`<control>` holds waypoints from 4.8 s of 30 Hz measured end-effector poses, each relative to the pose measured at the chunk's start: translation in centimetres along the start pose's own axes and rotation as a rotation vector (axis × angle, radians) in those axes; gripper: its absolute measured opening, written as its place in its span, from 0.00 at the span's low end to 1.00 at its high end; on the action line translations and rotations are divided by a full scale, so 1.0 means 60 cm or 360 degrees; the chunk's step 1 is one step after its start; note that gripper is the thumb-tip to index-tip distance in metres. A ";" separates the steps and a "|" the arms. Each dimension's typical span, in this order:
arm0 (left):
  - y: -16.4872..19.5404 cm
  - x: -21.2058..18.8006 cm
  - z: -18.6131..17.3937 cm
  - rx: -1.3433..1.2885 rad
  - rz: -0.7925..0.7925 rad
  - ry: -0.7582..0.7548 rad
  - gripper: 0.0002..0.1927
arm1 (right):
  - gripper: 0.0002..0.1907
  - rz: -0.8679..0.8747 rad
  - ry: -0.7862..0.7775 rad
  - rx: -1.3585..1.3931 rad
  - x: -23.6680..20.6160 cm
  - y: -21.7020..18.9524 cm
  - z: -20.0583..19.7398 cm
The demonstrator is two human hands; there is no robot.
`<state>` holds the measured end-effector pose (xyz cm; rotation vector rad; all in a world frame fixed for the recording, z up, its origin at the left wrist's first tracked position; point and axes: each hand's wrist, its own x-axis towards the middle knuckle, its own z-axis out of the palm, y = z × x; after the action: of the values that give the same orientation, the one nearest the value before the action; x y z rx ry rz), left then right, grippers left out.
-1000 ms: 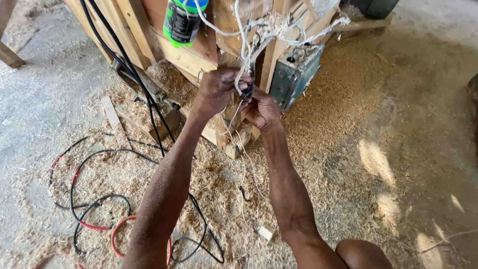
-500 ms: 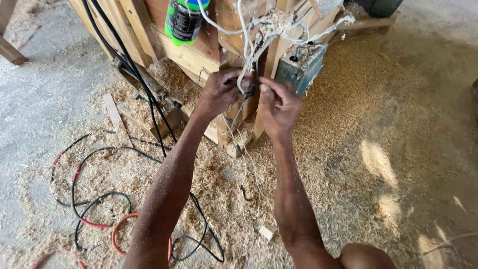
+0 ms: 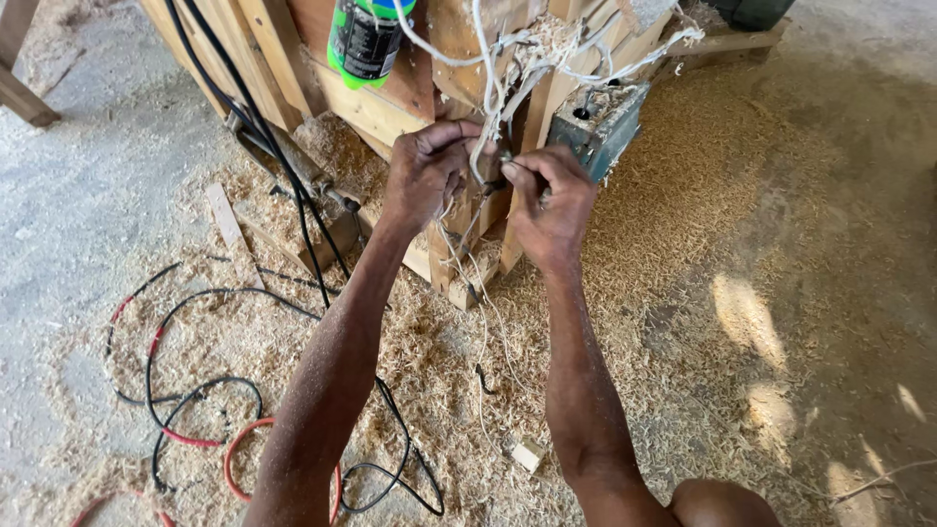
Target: The person crouches beside a woodworking machine and works on its tangled electrical cords, plugging a power cord into a socket on the machine and tying the wires together with string to secure them to the frame. They continue binding and arranging the cords along the machine throughout the clip.
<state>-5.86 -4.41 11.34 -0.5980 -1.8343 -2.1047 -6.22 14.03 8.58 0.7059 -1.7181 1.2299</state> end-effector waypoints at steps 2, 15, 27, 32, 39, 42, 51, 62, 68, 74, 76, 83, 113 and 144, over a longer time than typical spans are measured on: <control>0.002 0.003 0.001 0.0170 0.0177 -0.0096 0.11 | 0.01 0.0652 0.0137 0.0320 -0.019 0.003 -0.001; -0.009 -0.007 -0.010 0.0639 0.0382 -0.0248 0.17 | 0.09 0.1527 0.0208 0.2186 -0.070 0.093 0.077; 0.014 -0.004 0.001 0.1488 0.1117 -0.0111 0.11 | 0.05 0.1750 -0.0012 0.2144 -0.016 0.070 0.082; -0.011 -0.003 0.000 0.1562 0.0709 -0.0145 0.14 | 0.08 0.1712 -0.0056 0.1063 -0.013 0.024 0.041; -0.039 0.007 0.001 0.1227 0.0777 -0.0045 0.14 | 0.07 0.0529 0.0198 0.0403 -0.026 -0.009 -0.001; -0.039 0.003 -0.001 0.1136 0.0839 -0.0054 0.13 | 0.06 0.0103 -0.0050 -0.0093 -0.012 -0.016 0.006; -0.025 -0.004 -0.010 0.0250 0.0240 -0.0152 0.10 | 0.04 0.0078 -0.0207 -0.0218 0.019 -0.030 0.005; -0.021 -0.012 0.000 0.1005 0.0521 -0.0163 0.15 | 0.07 0.1408 0.0282 0.1808 -0.081 0.037 0.030; 0.002 -0.010 0.000 0.1064 0.0486 -0.0255 0.16 | 0.06 0.1782 -0.0025 0.1898 -0.060 0.101 0.070; 0.022 -0.007 0.004 0.1201 0.0770 -0.0293 0.18 | 0.09 0.1786 0.0071 0.1934 -0.035 0.088 0.087; 0.017 -0.007 0.005 0.1192 0.0761 -0.0330 0.18 | 0.10 0.1701 0.0048 0.1836 -0.037 0.073 0.082; -0.026 -0.002 0.002 0.1253 0.0729 -0.0165 0.17 | 0.08 0.0921 0.0101 0.0377 -0.036 -0.003 0.009; -0.009 -0.016 -0.021 0.0812 0.0369 -0.0180 0.10 | 0.04 0.1562 0.0205 0.1718 -0.072 0.074 0.103; -0.029 -0.009 0.001 -0.0070 0.0082 0.0020 0.08 | 0.08 0.0286 -0.0174 0.0228 -0.002 -0.029 0.000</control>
<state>-6.22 -4.14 9.55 -0.6347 -1.7510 -2.1154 -4.72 13.42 9.22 0.7263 -1.8279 1.4739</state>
